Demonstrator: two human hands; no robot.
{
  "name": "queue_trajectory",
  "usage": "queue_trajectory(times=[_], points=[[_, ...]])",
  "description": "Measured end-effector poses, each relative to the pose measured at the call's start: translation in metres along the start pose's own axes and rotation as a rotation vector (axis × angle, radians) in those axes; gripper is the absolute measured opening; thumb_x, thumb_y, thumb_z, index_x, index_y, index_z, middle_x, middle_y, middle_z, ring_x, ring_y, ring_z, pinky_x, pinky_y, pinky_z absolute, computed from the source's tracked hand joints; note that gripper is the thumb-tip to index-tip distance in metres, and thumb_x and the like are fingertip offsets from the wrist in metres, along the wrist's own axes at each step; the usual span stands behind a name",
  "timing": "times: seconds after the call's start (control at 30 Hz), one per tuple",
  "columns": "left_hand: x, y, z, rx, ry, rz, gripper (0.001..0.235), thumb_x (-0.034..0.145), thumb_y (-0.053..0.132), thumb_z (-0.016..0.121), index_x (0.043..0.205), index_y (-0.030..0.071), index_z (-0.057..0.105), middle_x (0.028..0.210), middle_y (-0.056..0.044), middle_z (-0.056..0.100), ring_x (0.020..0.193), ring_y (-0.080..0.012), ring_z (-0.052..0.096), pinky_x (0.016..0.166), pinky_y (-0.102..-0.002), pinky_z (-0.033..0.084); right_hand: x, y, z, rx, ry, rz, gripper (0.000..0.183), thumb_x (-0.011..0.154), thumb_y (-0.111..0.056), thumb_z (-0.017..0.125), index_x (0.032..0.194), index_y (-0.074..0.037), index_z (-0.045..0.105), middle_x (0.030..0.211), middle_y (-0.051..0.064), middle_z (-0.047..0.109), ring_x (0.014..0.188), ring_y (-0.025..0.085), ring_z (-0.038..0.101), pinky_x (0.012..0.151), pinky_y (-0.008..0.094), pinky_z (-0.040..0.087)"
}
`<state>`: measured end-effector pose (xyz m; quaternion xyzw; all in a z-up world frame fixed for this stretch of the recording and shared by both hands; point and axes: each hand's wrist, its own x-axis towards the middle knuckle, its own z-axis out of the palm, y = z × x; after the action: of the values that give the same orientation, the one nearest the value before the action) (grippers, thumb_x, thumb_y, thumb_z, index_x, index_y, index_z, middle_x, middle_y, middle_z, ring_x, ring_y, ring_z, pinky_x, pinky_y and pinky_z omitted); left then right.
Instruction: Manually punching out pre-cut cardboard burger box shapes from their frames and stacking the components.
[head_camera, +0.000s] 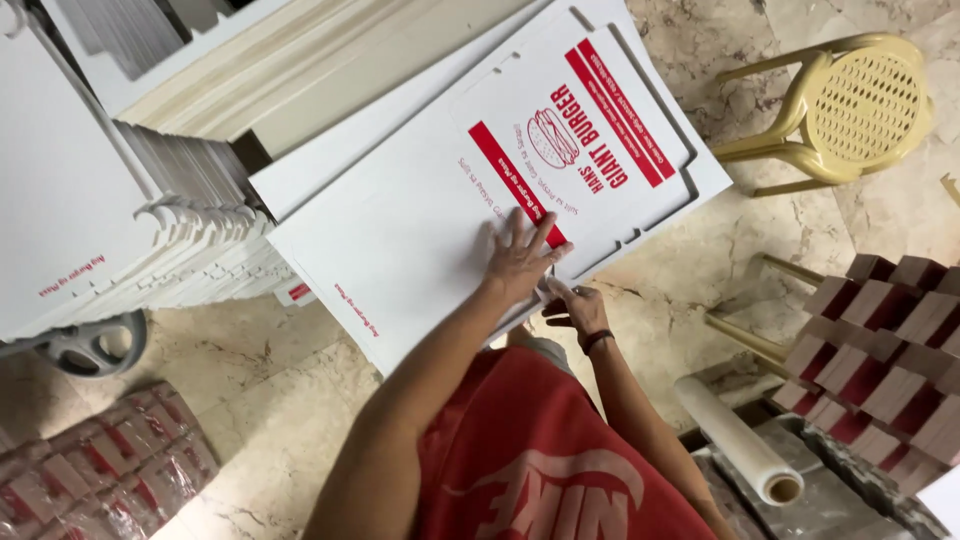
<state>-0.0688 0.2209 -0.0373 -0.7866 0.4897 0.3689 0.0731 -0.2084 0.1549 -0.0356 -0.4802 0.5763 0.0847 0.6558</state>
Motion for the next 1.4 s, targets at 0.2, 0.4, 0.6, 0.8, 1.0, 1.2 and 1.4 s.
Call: queue_trajectory(times=[0.2,0.4,0.6,0.8,1.0,1.2,1.4], points=[[0.014,0.006,0.012,0.146,0.065,0.148,0.068,0.104,0.045,0.056,0.161,0.047,0.018,0.173,0.004,-0.004,0.157,-0.0464,-0.002,0.108,-0.09,0.013,0.045,0.028,0.002,-0.191,0.021,0.029,0.035,0.088,-0.023,0.072,0.087,0.012,0.068,0.07,0.026,0.071,0.063,0.035,0.075,0.064,0.046,0.064],[0.026,0.003,0.056,0.14,0.331,0.128,0.063,0.106,0.059,0.04,0.162,0.041,0.015,0.172,0.009,0.001,0.158,-0.0386,0.005,0.113,-0.086,0.02,0.034,0.019,0.011,-0.208,0.095,0.062,0.047,0.091,-0.032,0.072,0.089,0.014,0.068,0.072,0.033,0.07,0.065,0.041,0.074,0.063,0.052,0.063],[0.019,-0.013,0.071,0.259,1.181,-0.138,0.073,0.091,0.075,0.048,0.155,0.051,0.021,0.172,0.006,0.017,0.153,-0.0438,0.027,0.099,-0.088,0.033,0.016,-0.024,0.027,-0.366,0.044,-0.006,0.048,0.089,-0.028,0.067,0.085,0.02,0.069,0.065,0.032,0.069,0.056,0.04,0.072,0.05,0.05,0.062],[-0.018,-0.012,0.01,0.153,0.032,0.014,0.083,0.098,0.031,0.058,0.154,0.062,0.005,0.17,-0.003,-0.023,0.154,-0.0513,-0.006,0.104,-0.09,0.02,0.0,-0.009,0.022,-0.341,0.081,-0.094,0.046,0.087,-0.028,0.064,0.066,0.013,0.07,0.051,0.025,0.065,0.043,0.03,0.068,0.045,0.044,0.06],[-0.018,-0.012,0.015,0.163,0.026,-0.011,0.078,0.095,0.024,0.061,0.151,0.063,0.022,0.172,0.007,-0.017,0.156,-0.0488,-0.005,0.105,-0.089,0.022,-0.015,-0.016,0.017,-0.335,0.055,-0.215,0.053,0.094,-0.03,0.062,0.058,0.007,0.073,0.046,0.02,0.064,0.042,0.028,0.066,0.048,0.044,0.056],[-0.034,0.011,0.019,0.086,0.129,-0.048,0.047,0.101,0.042,0.048,0.143,0.063,0.042,0.172,0.016,-0.002,0.156,-0.045,0.004,0.101,-0.094,0.017,-0.053,-0.004,-0.009,-0.189,-0.117,-0.347,0.045,0.096,-0.021,0.065,0.058,0.001,0.074,0.052,0.019,0.067,0.046,0.027,0.068,0.057,0.039,0.056],[-0.024,-0.005,0.001,0.099,0.087,-0.013,0.044,0.1,0.03,0.052,0.14,0.049,0.056,0.173,0.01,-0.003,0.155,-0.0481,0.002,0.099,-0.096,0.015,0.046,0.05,-0.023,-0.026,-0.163,-0.045,0.049,0.099,-0.018,0.066,0.131,0.016,0.052,0.098,0.042,0.066,0.071,0.053,0.071,0.055,0.062,0.06]])
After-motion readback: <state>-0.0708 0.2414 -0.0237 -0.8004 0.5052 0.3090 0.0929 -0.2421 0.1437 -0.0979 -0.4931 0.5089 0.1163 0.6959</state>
